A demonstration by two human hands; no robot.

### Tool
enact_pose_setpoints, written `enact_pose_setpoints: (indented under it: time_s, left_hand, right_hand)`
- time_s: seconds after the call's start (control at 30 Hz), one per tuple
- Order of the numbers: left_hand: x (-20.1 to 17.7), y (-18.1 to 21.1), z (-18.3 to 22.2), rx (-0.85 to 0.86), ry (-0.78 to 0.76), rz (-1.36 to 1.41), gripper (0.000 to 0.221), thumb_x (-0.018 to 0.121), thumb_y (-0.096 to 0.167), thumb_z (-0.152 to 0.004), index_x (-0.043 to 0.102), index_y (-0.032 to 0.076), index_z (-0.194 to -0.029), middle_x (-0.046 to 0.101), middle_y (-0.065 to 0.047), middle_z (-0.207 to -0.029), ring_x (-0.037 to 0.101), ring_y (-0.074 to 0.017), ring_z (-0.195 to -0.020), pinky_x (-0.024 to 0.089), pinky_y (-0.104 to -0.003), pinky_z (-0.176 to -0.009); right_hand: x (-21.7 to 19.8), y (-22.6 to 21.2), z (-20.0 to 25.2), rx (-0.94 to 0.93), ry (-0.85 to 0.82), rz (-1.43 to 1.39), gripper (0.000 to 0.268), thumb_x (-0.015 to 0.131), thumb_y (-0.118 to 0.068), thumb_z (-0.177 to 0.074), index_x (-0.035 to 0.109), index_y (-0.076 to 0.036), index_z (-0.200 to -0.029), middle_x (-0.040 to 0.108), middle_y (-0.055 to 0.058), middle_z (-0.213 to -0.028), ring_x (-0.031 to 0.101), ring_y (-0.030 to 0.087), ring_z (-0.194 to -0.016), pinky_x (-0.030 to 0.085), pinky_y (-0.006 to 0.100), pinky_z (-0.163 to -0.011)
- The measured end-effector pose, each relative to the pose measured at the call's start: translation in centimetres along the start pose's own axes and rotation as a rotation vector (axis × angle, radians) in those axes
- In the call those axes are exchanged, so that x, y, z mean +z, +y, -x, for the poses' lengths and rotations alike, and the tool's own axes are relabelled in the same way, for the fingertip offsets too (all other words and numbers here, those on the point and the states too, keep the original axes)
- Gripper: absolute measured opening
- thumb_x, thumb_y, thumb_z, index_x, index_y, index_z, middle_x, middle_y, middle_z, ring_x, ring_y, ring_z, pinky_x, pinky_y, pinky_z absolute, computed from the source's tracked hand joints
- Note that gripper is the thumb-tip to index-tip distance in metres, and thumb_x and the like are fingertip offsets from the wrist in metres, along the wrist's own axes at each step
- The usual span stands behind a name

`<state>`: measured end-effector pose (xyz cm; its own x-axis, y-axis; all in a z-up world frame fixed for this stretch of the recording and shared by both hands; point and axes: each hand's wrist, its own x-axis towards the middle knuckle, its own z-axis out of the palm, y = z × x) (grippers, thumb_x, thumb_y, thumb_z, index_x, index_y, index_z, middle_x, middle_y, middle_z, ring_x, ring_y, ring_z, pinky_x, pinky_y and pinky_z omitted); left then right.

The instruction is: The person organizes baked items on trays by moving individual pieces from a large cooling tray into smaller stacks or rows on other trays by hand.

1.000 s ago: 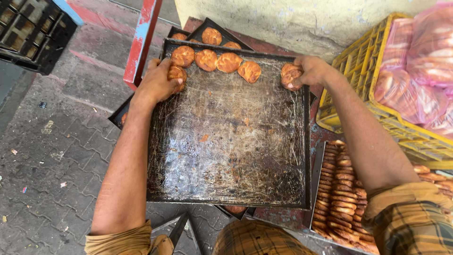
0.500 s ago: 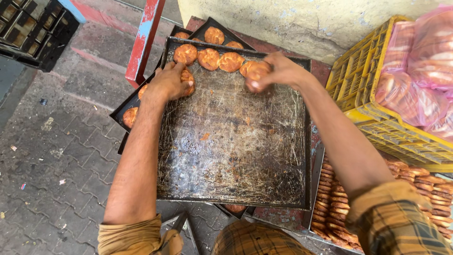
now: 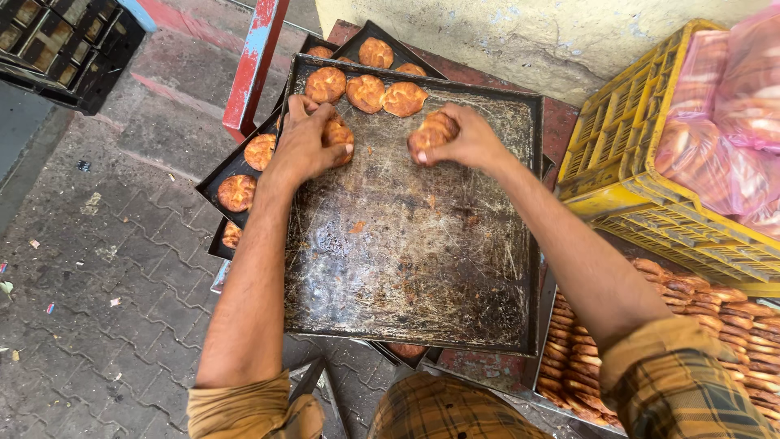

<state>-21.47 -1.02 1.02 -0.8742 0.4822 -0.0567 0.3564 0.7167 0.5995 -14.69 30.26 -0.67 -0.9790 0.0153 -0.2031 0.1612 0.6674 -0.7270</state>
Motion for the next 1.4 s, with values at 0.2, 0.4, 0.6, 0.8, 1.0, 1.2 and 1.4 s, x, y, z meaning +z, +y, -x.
enact_pose_setpoints:
  time_s: [0.2,0.4,0.6,0.8,1.0,1.2,1.4]
  left_hand:
    - [5.7,4.1,3.9,0.139,0.021,0.366,0.038,0.065,-0.003,-0.090,0.052,0.002,-0.126,0.048,-0.017,-0.125,0.059,-0.0309,-0.112,0.055,-0.037,-0.095]
    - [11.4,8.7,8.9,0.235,-0.216,0.709,0.063,0.062,-0.007,-0.088,0.035,0.001,-0.145,0.048,-0.019,-0.135,0.049,-0.0282,-0.124,0.048,-0.040,-0.107]
    - [12.5,10.3,10.5,0.113,-0.420,1.042,0.060,0.058,0.025,-0.101,0.034,0.006,-0.152,0.048,-0.011,-0.145,0.046,-0.0242,-0.140,0.037,-0.038,-0.119]
    - [16.4,12.9,10.8,-0.150,-0.091,1.149,0.063,0.019,0.057,-0.109,0.054,0.006,-0.124,0.065,-0.012,-0.107,0.066,-0.0253,-0.098,0.059,-0.041,-0.093]
    - [18.3,13.1,9.2,-0.137,-0.026,0.874,0.060,0.014,0.057,-0.107,0.053,0.012,-0.108,0.060,-0.012,-0.095,0.067,-0.0212,-0.081,0.065,-0.039,-0.074]
    - [18.3,14.0,10.1,0.066,0.087,0.686,0.062,0.016,0.053,-0.110,0.055,0.005,-0.110,0.058,-0.015,-0.103,0.061,-0.0258,-0.099,0.052,-0.043,-0.090]
    - [17.7,22.0,13.4,0.247,0.109,0.680,0.053,0.024,0.043,-0.114,0.056,0.001,-0.113,0.056,-0.016,-0.107,0.058,-0.0295,-0.102,0.046,-0.041,-0.095]
  right_hand:
    - [1.0,-1.9,11.2,-0.550,0.042,0.317,0.101,0.096,-0.025,-0.065,0.043,-0.006,-0.149,0.065,0.015,-0.119,0.063,0.030,-0.110,0.050,0.051,-0.102]
    - [3.7,-3.1,19.7,-0.336,-0.220,0.309,0.084,0.093,-0.027,-0.069,0.046,-0.014,-0.137,0.053,0.012,-0.121,0.058,0.032,-0.116,0.054,0.045,-0.105]
    - [2.5,-1.0,22.1,-0.464,-0.035,0.263,0.095,0.097,-0.026,-0.064,0.046,-0.013,-0.143,0.039,0.016,-0.136,0.049,0.039,-0.130,0.048,0.051,-0.111]
    - [4.8,0.7,21.6,-0.310,-0.016,0.155,0.135,0.098,-0.027,-0.067,-0.001,-0.023,-0.159,-0.020,0.027,-0.160,0.004,0.054,-0.151,0.030,0.063,-0.116]
    - [6.3,2.8,21.3,-0.212,-0.113,-0.001,0.138,0.090,-0.026,-0.076,-0.022,-0.027,-0.157,-0.033,0.024,-0.164,-0.004,0.052,-0.154,0.040,0.060,-0.115]
    - [6.2,3.2,22.5,-0.247,-0.067,-0.051,0.139,0.092,-0.029,-0.077,-0.019,-0.027,-0.161,-0.030,0.024,-0.167,0.004,0.050,-0.154,0.036,0.060,-0.119]
    - [1.9,4.5,28.4,-0.440,0.196,-0.134,0.126,0.096,-0.025,-0.067,0.019,-0.021,-0.167,0.009,0.023,-0.168,0.021,0.047,-0.158,0.036,0.055,-0.127]
